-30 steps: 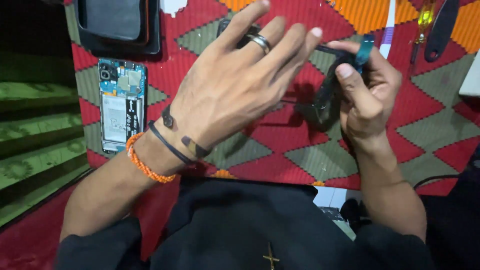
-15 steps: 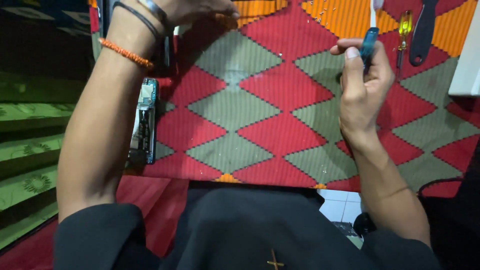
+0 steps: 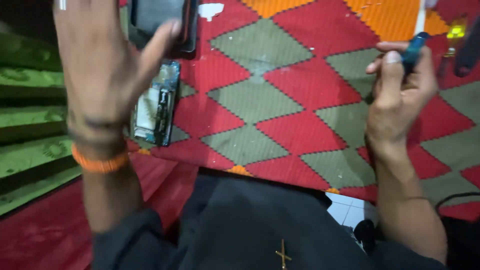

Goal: Disassembling a smartphone by removing internal screws and cleaning the chassis with a brush.

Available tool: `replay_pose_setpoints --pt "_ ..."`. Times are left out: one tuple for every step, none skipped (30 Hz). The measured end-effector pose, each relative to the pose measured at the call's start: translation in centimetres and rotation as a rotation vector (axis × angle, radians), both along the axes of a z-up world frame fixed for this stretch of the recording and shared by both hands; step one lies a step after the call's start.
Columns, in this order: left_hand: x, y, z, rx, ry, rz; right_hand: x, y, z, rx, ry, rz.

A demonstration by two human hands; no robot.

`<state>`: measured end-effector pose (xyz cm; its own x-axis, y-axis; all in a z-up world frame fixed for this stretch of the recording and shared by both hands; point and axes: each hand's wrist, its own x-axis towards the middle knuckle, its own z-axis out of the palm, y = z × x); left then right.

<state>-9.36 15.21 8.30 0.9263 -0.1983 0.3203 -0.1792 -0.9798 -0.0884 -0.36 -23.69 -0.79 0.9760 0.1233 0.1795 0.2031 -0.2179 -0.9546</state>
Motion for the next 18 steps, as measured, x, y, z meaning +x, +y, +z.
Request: replay_pose_setpoints --pt "-2.2 -0.5 -0.1 -0.061 0.083 0.157 -0.1 0.1 0.0 -0.019 -0.048 0.026" --pt "-4.3 -1.0 -0.1 -0.122 0.168 0.314 -0.2 0.3 0.1 -0.037 -0.097 0.051" --pt "-5.7 -1.7 -1.0 -0.120 0.174 0.322 -0.2 0.3 -0.1 -0.035 -0.091 0.059" --pt "-7.1 -2.4 -2.0 -0.154 0.212 0.409 -0.2 0.3 -0.3 -0.065 -0.128 0.090" --pt "-8.5 -3.2 -3.0 -0.191 0.250 0.495 -0.1 0.2 -0.4 -0.096 -0.168 0.121" --pt "-9.0 -3.4 -3.6 -0.190 0.252 0.501 -0.2 0.3 -0.6 -0.095 -0.165 0.127" --pt "-9.6 -3.8 -4.1 -0.240 0.266 0.559 -0.2 0.4 -0.7 -0.110 -0.158 0.125" --pt "-10.2 -4.2 -4.7 -0.290 0.279 0.616 -0.2 0.3 -0.7 -0.125 -0.151 0.123" --pt "-10.3 -4.1 -4.8 -0.291 0.279 0.622 -0.2 0.4 -0.9 -0.125 -0.151 0.129" --pt "-10.3 -4.1 -4.9 -0.308 0.274 0.623 -0.3 0.4 -0.9 -0.112 -0.134 0.117" --pt "-10.0 -4.1 -5.1 -0.326 0.267 0.617 -0.2 0.2 -1.0 -0.101 -0.120 0.098" --pt "-9.8 -4.1 -5.1 -0.329 0.264 0.615 -0.1 0.1 -0.9 -0.103 -0.123 0.098" --pt "-9.5 -4.0 -5.0 -0.352 0.254 0.640 -0.2 0.1 -0.9 -0.110 -0.132 0.097" --pt "-9.3 -4.0 -5.0 -0.376 0.244 0.665 -0.2 -0.1 -0.8 -0.116 -0.140 0.097" --pt "-9.2 -4.1 -5.1 -0.374 0.244 0.656 -0.1 -0.2 -0.9 -0.116 -0.141 0.088" --pt "-9.2 -4.2 -5.2 -0.372 0.227 0.654 0.1 -0.4 -0.9 -0.129 -0.178 0.103" --pt "-9.3 -4.4 -5.4 -0.370 0.217 0.653 0.1 -0.7 -1.1 -0.144 -0.208 0.120" --pt "-9.3 -4.9 -5.2 -0.368 0.224 0.647 0.0 -0.6 -1.0 -0.145 -0.202 0.113"
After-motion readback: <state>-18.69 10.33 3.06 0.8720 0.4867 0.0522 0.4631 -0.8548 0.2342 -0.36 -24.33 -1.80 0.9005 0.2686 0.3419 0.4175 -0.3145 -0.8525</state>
